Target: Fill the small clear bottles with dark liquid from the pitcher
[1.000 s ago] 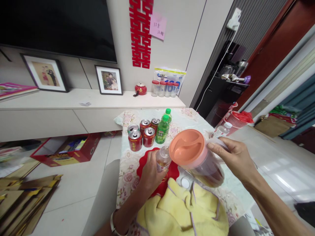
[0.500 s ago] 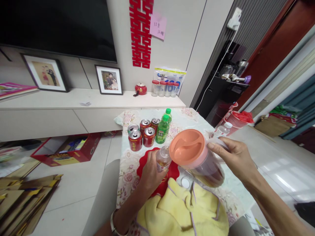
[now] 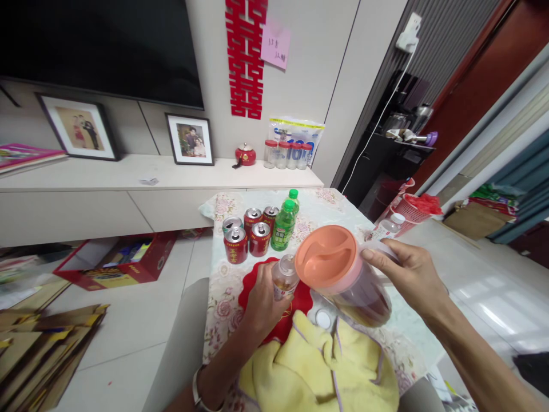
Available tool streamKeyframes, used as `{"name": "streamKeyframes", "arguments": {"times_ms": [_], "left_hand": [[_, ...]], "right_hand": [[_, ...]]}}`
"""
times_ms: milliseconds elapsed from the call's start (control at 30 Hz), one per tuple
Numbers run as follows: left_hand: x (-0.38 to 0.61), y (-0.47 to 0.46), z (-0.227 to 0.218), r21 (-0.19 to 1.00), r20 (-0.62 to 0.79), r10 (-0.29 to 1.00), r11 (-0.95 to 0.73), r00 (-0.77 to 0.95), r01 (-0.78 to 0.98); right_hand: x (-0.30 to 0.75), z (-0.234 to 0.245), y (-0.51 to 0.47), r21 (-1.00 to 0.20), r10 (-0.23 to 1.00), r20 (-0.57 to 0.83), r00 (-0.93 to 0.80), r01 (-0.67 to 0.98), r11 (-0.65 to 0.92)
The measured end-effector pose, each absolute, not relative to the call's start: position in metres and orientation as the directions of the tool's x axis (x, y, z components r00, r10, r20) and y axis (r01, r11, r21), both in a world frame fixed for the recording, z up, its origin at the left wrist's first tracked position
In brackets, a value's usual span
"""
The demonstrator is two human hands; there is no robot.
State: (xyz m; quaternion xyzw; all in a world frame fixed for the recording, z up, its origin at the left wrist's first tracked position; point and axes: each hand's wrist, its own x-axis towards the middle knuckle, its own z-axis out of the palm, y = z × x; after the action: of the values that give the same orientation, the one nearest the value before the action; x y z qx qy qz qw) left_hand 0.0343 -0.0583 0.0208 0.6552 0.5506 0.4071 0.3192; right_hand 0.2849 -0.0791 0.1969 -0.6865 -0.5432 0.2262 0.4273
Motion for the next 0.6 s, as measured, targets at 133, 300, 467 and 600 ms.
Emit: {"name": "streamKeyframes", "arguments": {"times_ms": [133,300,467,600], "left_hand": [[0.0346,-0.0589,0.021,0.861,0.184,0.981,-0.188,0.054,0.472],[0.0349,-0.0586,0.0189,0.859,0.187,0.981,-0.19,0.053,0.475],[0.0352,-0.0579,0.0175,0.855,0.202,0.978,-0.201,0.052,0.478],[0.0352,-0.0584,0.0188,0.856,0.189,0.981,-0.189,0.049,0.482]], "right_hand": [[0.2845,0.1967,-0.0792,-0.822,0.937,0.176,0.302,0.569,-0.03],[0.2839,0.1969,-0.079,-0.817,0.935,0.18,0.306,0.575,-0.031],[0.2822,0.1975,-0.0768,-0.816,0.936,0.16,0.314,0.575,-0.054],[0.282,0.1979,-0.0778,-0.814,0.935,0.158,0.318,0.578,-0.059]]}}
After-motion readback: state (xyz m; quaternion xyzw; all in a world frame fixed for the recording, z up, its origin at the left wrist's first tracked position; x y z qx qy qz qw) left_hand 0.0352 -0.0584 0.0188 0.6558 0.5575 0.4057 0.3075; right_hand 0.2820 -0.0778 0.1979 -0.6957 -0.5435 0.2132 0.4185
